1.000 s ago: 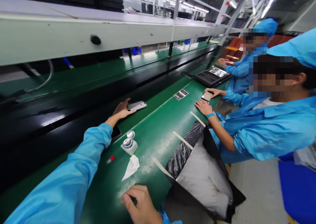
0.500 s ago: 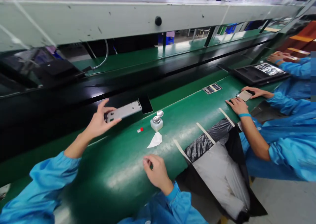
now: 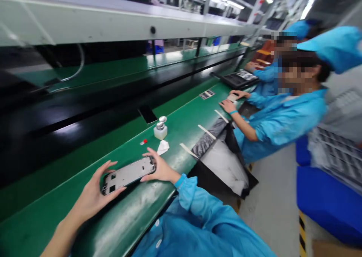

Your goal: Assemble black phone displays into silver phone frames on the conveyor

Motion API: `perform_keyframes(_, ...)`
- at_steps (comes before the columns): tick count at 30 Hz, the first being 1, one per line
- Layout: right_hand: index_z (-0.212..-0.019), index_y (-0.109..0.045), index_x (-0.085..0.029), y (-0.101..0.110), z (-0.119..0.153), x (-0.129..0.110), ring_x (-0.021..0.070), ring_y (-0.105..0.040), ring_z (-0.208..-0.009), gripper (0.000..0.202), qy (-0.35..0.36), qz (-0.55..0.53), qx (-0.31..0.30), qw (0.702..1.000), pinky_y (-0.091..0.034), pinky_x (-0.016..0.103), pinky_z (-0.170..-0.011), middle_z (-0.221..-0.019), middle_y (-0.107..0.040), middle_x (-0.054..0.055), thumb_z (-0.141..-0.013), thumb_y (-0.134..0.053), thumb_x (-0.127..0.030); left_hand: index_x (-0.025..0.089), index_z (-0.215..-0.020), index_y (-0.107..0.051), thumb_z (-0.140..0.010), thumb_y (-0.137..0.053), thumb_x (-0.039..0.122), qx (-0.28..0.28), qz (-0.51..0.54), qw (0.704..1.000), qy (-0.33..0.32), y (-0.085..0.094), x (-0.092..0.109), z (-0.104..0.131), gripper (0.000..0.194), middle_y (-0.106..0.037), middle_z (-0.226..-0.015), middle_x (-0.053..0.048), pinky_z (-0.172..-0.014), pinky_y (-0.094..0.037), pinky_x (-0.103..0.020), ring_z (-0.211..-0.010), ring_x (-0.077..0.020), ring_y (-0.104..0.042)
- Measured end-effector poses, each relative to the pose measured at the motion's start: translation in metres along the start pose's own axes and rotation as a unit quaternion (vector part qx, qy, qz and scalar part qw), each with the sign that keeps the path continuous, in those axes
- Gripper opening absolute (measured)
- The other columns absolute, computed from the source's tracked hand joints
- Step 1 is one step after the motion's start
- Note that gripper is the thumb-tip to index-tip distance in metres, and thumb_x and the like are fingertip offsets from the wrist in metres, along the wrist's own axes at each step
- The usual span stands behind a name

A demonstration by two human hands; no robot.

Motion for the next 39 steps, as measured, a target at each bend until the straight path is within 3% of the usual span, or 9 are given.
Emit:
perform_keyframes(6,-0.14,-0.071,-0.027,0.0,0.008,-0.027,0.0217,-0.075,-0.13,0.09,0.008,-0.012,0.039,0.999,-0.057,0.041,-0.105,-0.134,-0.078,0.003,-0.057,-0.103,-0.01,0.046,-0.162,-0.05,-0.082,-0.086,0.077,0.058,0.018,0.997,-0.048,0.016,0.003,-0.017,0.093,-0.073,-0.144,-0.014,-0.078,-0.074,-0.058,-0.104,-0.0435,-0.084)
perform_keyframes(10,-0.128,-0.075,-0.026,-0.004,0.013,-0.035,0.0191,-0.078,-0.118,0.078,-0.007,-0.027,0.031,0.999,-0.058,0.041,-0.102,-0.114,-0.078,-0.004,-0.057,-0.096,0.0,0.064,-0.162,-0.049,-0.077,-0.087,0.078,0.076,0.043,0.994,-0.058,0.022,0.011,-0.019,0.094,-0.074,-0.142,-0.008,-0.077,-0.074,-0.065,-0.099,-0.0447,-0.084)
perform_keyframes(15,-0.119,-0.072,-0.023,-0.008,0.009,-0.033,0.0177,-0.074,-0.108,0.068,-0.03,-0.031,-0.01,0.999,-0.055,0.041,-0.104,-0.107,-0.075,-0.006,-0.059,-0.099,-0.008,0.07,-0.161,-0.049,-0.075,-0.088,0.077,0.093,0.051,0.992,-0.069,0.034,0.02,-0.023,0.095,-0.075,-0.134,-0.006,-0.072,-0.073,-0.068,-0.092,-0.0456,-0.082)
perform_keyframes(21,-0.112,-0.061,-0.02,-0.012,-0.005,-0.022,0.0194,-0.066,-0.105,0.093,-0.063,-0.044,-0.065,0.995,-0.053,0.035,-0.101,-0.103,-0.065,-0.005,-0.036,-0.115,-0.021,0.067,-0.165,-0.047,-0.077,-0.09,0.072,0.098,0.067,0.987,-0.105,0.044,0.043,-0.044,0.098,-0.069,-0.145,-0.009,-0.079,-0.072,-0.071,-0.095,-0.0446,-0.082)
perform_keyframes(25,-0.115,-0.053,-0.024,-0.012,-0.009,-0.017,0.0212,-0.069,-0.108,0.113,-0.067,-0.074,-0.08,0.992,-0.056,0.033,-0.099,-0.112,-0.063,-0.002,-0.024,-0.119,-0.032,0.067,-0.163,-0.046,-0.069,-0.1,0.065,0.108,0.126,0.982,-0.085,0.039,0.04,-0.062,0.108,-0.064,-0.156,-0.008,-0.092,-0.069,-0.076,-0.106,-0.0452,-0.081)
perform_keyframes(27,-0.116,-0.051,-0.026,-0.01,-0.009,-0.014,0.0208,-0.071,-0.102,0.119,-0.064,-0.087,-0.077,0.991,-0.059,0.035,-0.096,-0.117,-0.064,0.0,-0.02,-0.12,-0.039,0.065,-0.162,-0.047,-0.067,-0.103,0.061,0.105,0.17,0.978,-0.065,0.032,0.036,-0.072,0.11,-0.059,-0.163,-0.008,-0.1,-0.067,-0.076,-0.116,-0.0448,-0.08)
perform_keyframes(32,-0.117,-0.048,-0.028,-0.004,-0.012,-0.008,0.0188,-0.072,-0.093,0.123,-0.045,-0.105,-0.035,0.993,-0.06,0.036,-0.092,-0.116,-0.065,-0.001,-0.019,-0.119,-0.05,0.043,-0.167,-0.039,-0.075,-0.098,0.064,0.082,0.297,0.951,0.023,0.0,0.033,-0.101,0.111,-0.061,-0.163,-0.018,-0.121,-0.056,-0.076,-0.139,-0.0483,-0.072)
perform_keyframes(35,-0.114,-0.048,-0.028,0.0,-0.015,-0.005,0.0175,-0.071,-0.092,0.121,-0.036,-0.11,-0.006,0.993,-0.06,0.034,-0.09,-0.114,-0.064,-0.003,-0.018,-0.119,-0.051,0.046,-0.165,-0.04,-0.085,-0.088,0.071,0.048,0.341,0.938,0.023,-0.021,0.041,-0.111,0.097,-0.072,-0.152,-0.016,-0.111,-0.066,-0.069,-0.134,-0.0458,-0.076)
perform_keyframes(39,-0.109,-0.048,-0.028,0.002,-0.016,-0.002,0.0182,-0.071,-0.092,0.121,-0.039,-0.11,0.017,0.993,-0.059,0.033,-0.087,-0.107,-0.064,-0.005,-0.013,-0.119,-0.044,0.05,-0.165,-0.041,-0.091,-0.082,0.074,0.057,0.366,0.929,0.01,-0.031,0.038,-0.112,0.088,-0.074,-0.148,-0.014,-0.103,-0.071,-0.065,-0.129,-0.0452,-0.079)
Point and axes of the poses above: each hand's wrist, its own z-axis away from the middle knuckle, its own y-axis out of the back of the hand, x = y × z, the point moved 9 cm from there along -z, towards the middle knuckle
